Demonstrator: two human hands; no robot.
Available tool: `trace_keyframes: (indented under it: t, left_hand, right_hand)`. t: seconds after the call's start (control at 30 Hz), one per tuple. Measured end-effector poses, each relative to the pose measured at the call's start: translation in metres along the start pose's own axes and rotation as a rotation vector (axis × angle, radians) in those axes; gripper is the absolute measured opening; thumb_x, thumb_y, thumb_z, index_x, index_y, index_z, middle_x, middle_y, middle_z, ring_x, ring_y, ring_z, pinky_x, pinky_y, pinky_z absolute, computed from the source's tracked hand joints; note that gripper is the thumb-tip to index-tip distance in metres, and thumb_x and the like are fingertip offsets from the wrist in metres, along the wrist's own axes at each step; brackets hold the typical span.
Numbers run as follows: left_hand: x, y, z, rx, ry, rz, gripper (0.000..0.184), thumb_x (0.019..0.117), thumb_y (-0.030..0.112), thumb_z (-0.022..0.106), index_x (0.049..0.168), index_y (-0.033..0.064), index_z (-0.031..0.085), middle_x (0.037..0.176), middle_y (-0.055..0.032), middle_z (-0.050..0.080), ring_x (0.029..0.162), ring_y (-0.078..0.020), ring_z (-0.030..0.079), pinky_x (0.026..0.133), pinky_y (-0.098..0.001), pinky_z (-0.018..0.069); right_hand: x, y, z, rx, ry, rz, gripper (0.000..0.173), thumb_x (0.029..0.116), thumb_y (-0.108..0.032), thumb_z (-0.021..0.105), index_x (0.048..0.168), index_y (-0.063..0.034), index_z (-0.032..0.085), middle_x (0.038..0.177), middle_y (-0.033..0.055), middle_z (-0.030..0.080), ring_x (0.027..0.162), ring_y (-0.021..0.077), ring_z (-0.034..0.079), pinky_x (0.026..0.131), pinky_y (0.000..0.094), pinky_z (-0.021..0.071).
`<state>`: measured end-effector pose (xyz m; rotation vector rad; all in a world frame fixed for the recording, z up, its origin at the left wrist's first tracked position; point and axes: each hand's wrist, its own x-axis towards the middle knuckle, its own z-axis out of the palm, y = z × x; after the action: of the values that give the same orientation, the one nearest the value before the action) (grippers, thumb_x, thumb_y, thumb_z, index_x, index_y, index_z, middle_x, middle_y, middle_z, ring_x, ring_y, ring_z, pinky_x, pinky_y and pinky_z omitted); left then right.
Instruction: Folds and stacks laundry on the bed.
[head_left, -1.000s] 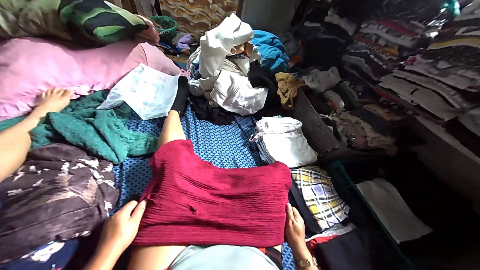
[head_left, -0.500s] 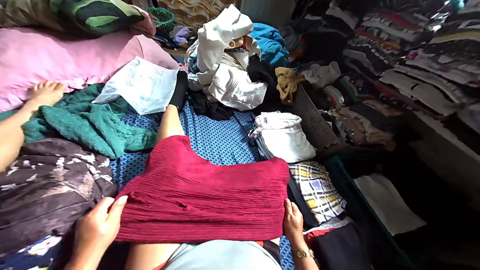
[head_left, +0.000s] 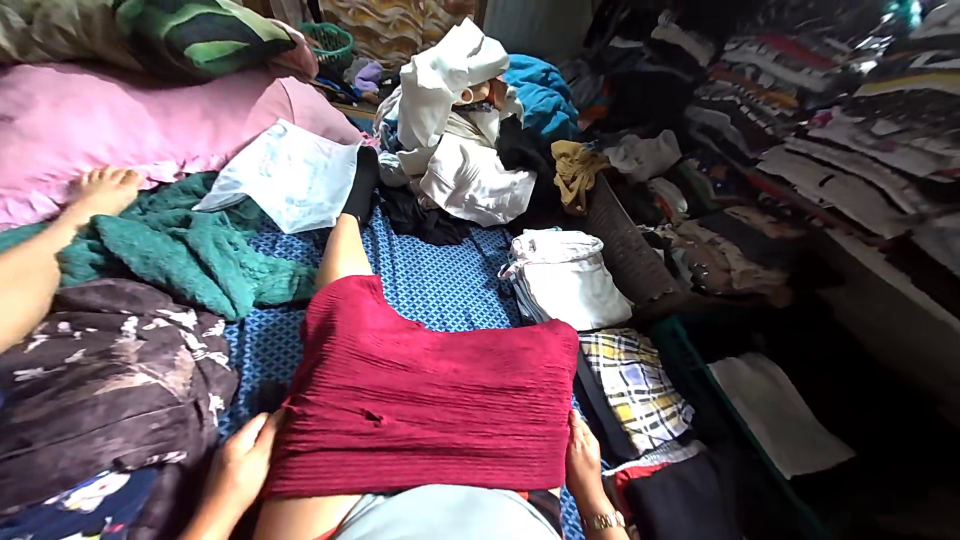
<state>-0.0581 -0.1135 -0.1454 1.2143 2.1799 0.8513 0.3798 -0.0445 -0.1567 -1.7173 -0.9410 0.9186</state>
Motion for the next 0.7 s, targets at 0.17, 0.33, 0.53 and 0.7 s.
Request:
trace_keyframes:
  t: [0.17, 0.33, 0.53, 0.7]
  left_hand:
    - [-0.008, -0.005, 0.000, -0.016, 0.005, 0.005, 0.043, 0.1096, 0.017, 0.043, 0.111, -0.0210, 0.062, 0.108, -0.0422, 0.064, 0.110, -0.0552, 0.062, 0.099, -0.0691, 0.0408]
    - [-0.001, 0.005, 0.002, 0.004, -0.010, -0.011, 0.042, 0.1103, 0.015, 0.041, 0.116, -0.0210, 0.061, 0.113, -0.0435, 0.062, 0.115, -0.0565, 0.060, 0.103, -0.0689, 0.0384]
    - [0.005, 0.016, -0.014, 0.191, -0.214, -0.112, 0.044, 0.1127, 0.019, 0.036, 0.128, -0.0152, 0.059, 0.128, -0.0399, 0.059, 0.128, -0.0532, 0.055, 0.109, -0.0678, 0.0349]
    - [0.022, 0.049, -0.033, 0.368, -0.052, 0.002, 0.029, 0.1033, 0.003, 0.048, 0.124, -0.0068, 0.066, 0.132, -0.0382, 0.056, 0.130, -0.0584, 0.047, 0.106, -0.0711, 0.0372]
  right_hand:
    - [-0.006, 0.011, 0.002, 0.069, 0.001, 0.016, 0.046, 0.1129, -0.023, 0.030, 0.115, 0.0072, 0.064, 0.094, 0.0068, 0.071, 0.087, 0.0027, 0.068, 0.086, 0.0232, 0.0563]
    - [-0.001, -0.001, 0.005, -0.020, 0.015, -0.045, 0.042, 0.1119, -0.022, 0.032, 0.109, 0.0081, 0.061, 0.090, 0.0069, 0.066, 0.084, 0.0030, 0.065, 0.083, 0.0242, 0.0547]
    - [0.009, -0.008, -0.008, -0.376, -0.007, -0.134, 0.042, 0.1080, -0.020, 0.046, 0.137, 0.0111, 0.048, 0.115, 0.0304, 0.065, 0.106, 0.0379, 0.066, 0.096, 0.0544, 0.0505]
    - [0.026, -0.041, -0.008, -0.506, 0.118, -0.389, 0.055, 0.1024, -0.027, 0.053, 0.140, 0.0119, 0.048, 0.131, 0.0349, 0.056, 0.123, 0.0482, 0.056, 0.105, 0.0620, 0.0421]
